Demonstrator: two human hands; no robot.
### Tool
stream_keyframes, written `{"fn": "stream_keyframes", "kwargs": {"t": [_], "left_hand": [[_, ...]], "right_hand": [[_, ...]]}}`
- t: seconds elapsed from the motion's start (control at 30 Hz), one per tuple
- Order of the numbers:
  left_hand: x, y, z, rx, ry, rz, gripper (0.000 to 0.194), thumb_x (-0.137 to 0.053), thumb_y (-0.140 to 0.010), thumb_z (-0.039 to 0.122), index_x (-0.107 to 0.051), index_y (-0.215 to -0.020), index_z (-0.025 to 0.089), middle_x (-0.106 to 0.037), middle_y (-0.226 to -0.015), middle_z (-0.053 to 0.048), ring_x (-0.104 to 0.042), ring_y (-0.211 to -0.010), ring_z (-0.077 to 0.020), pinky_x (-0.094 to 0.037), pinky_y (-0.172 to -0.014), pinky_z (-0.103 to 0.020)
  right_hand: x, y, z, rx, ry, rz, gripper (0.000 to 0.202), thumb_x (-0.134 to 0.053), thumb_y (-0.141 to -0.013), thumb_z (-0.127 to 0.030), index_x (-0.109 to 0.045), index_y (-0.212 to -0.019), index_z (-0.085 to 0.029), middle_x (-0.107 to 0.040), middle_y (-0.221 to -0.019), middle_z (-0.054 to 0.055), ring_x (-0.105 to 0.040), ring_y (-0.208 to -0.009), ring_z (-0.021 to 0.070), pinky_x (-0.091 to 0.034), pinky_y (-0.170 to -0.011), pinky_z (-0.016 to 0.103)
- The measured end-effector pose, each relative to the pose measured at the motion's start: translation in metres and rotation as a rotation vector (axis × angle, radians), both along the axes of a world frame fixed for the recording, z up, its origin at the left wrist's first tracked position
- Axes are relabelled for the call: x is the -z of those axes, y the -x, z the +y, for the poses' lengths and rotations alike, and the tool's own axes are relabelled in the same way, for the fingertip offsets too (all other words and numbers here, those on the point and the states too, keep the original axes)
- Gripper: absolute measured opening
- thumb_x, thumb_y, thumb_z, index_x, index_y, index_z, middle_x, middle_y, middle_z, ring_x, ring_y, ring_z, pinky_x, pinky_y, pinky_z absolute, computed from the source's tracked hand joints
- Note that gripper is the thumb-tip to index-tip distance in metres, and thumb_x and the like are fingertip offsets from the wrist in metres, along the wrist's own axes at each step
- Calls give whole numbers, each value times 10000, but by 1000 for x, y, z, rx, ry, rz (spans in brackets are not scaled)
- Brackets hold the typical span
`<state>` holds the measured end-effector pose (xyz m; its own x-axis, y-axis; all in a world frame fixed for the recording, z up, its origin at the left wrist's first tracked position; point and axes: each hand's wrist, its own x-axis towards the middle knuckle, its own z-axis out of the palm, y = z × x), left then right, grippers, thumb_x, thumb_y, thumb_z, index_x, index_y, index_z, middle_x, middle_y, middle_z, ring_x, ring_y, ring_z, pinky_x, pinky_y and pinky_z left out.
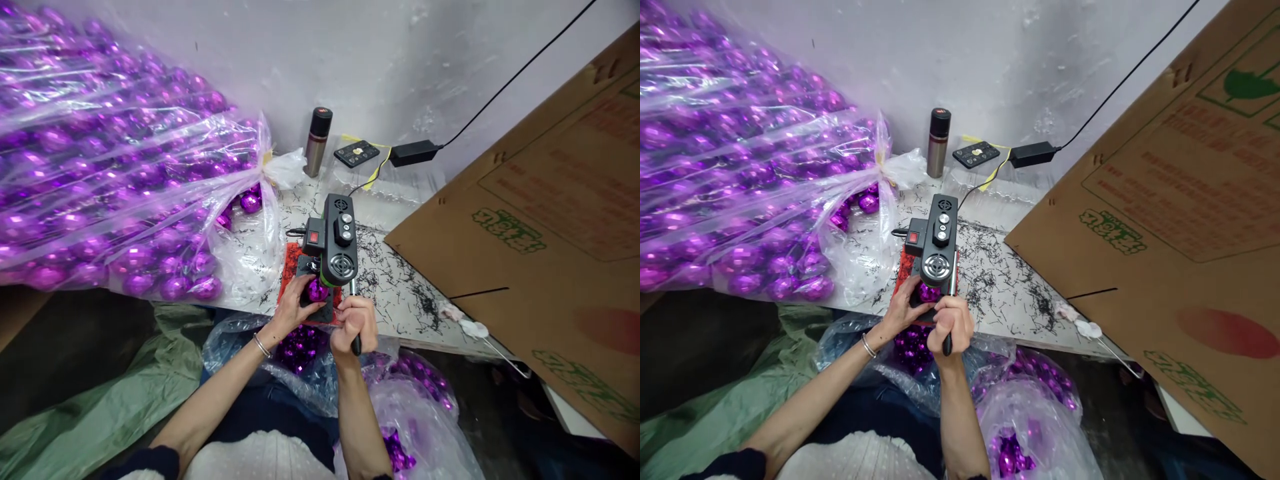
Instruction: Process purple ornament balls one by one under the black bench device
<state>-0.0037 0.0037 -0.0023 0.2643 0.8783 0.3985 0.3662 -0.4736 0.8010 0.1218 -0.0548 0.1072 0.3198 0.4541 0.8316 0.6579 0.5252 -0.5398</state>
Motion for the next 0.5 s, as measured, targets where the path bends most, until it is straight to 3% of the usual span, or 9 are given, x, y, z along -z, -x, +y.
{"fn": "stream_keyframes", "kwargs": {"t": [0.17,0.5], "left_hand": [[1,-2,-2,-6,4,2,640,-869,-924,446,-601,-1469,243,-734,-1391,-147,-718,-1312,-339,-590,-1123,-531],[-2,-1,-2,21,-25,-11,641,-865,-931,456,-594,-1471,242,-742,-1380,-138,-722,-1313,-330,-590,-1134,-520]], "right_hand": [[20,1,6,49,-65,-4,374,-393,-1107,-258,-515,-754,-250,-581,-725,-21,-577,-630,146,-501,-673,349],[29,2,11,38,-130,32,385,-388,-1117,-247,-513,-752,-242,-556,-728,-27,-546,-614,137,-482,-677,346]]}}
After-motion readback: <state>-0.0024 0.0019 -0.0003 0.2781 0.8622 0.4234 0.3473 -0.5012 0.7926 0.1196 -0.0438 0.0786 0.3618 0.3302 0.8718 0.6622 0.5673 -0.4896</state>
